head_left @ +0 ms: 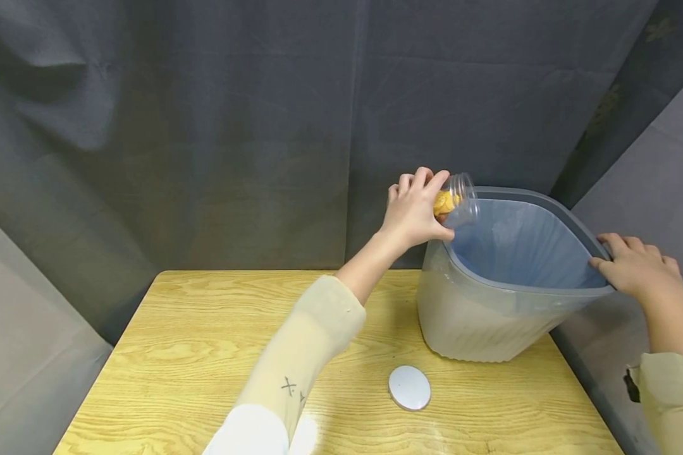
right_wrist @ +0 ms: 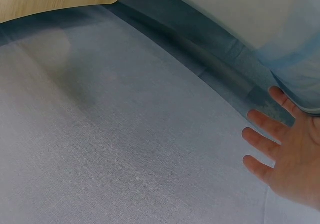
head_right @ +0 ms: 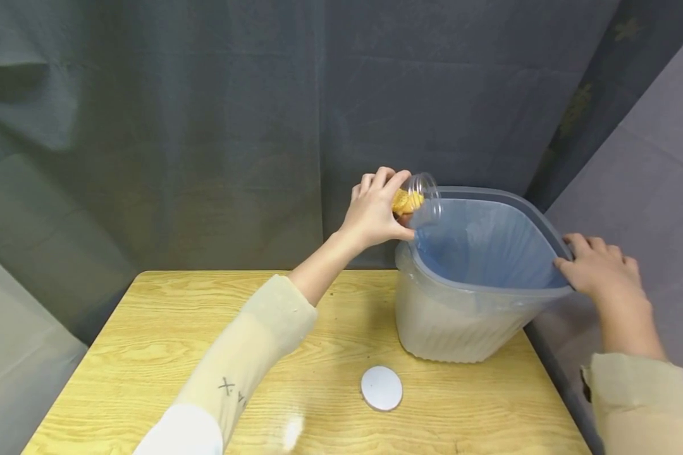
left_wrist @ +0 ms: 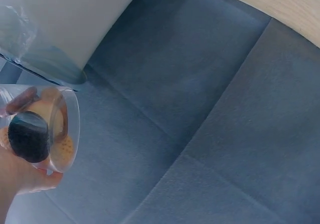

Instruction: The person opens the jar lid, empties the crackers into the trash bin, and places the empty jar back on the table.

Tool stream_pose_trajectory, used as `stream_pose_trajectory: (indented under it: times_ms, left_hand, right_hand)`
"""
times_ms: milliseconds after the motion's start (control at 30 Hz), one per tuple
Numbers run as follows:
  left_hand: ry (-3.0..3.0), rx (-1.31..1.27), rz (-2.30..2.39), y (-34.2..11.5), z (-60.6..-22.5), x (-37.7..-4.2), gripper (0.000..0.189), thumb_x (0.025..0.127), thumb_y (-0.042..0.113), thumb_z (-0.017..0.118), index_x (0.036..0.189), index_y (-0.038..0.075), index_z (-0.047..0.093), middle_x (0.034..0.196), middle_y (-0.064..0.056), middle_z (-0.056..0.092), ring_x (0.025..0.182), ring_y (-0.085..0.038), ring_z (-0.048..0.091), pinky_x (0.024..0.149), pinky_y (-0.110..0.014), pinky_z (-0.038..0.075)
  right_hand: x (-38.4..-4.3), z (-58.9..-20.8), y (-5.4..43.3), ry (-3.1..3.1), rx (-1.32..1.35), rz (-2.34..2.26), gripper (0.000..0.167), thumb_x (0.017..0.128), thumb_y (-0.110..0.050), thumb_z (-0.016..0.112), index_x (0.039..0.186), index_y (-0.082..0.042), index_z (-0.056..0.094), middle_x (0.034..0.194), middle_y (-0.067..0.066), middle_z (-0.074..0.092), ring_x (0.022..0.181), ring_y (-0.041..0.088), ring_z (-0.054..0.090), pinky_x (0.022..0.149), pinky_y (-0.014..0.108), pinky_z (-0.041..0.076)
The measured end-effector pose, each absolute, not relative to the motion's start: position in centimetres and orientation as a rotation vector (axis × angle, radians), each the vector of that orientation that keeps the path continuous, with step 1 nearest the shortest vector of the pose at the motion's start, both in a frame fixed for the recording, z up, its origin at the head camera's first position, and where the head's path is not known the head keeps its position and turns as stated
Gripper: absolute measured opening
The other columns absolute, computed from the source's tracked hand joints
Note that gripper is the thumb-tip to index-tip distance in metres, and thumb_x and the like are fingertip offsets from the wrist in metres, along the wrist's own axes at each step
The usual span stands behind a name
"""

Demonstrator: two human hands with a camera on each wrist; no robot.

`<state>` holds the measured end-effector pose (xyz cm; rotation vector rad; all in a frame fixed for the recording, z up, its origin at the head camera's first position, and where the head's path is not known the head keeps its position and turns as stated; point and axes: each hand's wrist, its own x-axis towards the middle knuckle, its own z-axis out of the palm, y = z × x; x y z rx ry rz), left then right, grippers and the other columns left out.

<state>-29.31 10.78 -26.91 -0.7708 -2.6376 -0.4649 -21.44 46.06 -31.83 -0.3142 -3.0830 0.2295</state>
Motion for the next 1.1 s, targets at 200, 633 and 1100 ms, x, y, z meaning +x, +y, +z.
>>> stream_pose_trajectory:
  times_ms: [200, 633, 1100]
  left_hand:
    - [-2.658, -0.783, -0.383, 11.5, -26.4, -29.0, 0.086, 0.066, 0.053, 0.071, 0.138, 0.030, 0.030, 0.128, 0.006, 0.036, 0.117, -0.017, 0.031, 0.096, -0.033, 0.032]
    - [-2.683, -0.816, -0.230, 12.6, -25.9, -28.3, 0.087, 0.067, 0.054, 0.069, 0.140, 0.033, 0.027, 0.129, 0.007, 0.035, 0.116, -0.016, 0.031, 0.094, -0.032, 0.031]
    - [-2.683, -0.839, -0.045, 13.6, -25.5, -27.9, 0.086, 0.067, 0.053, 0.070, 0.138, 0.036, 0.025, 0.135, 0.008, 0.029, 0.118, -0.018, 0.030, 0.093, -0.035, 0.030]
  right_hand:
    - [-21.4, -32.0, 46.1, -3.079, -0.326, 0.233, 0.066, 0.096, -0.041, 0.033, 0.139, 0.004, 0.013, 0.131, 0.040, 0.013, 0.113, 0.059, 0.012, 0.092, 0.070, 0.011]
    - [-21.2, -31.8, 45.7, -3.075, -0.321, 0.244, 0.064, 0.096, -0.039, 0.034, 0.139, 0.004, 0.014, 0.131, 0.041, 0.014, 0.113, 0.059, 0.012, 0.092, 0.071, 0.011]
    - [-21.6, -32.0, 46.2, -3.076, -0.329, 0.236, 0.067, 0.096, -0.041, 0.033, 0.139, 0.005, 0.013, 0.130, 0.041, 0.014, 0.112, 0.060, 0.013, 0.091, 0.070, 0.012]
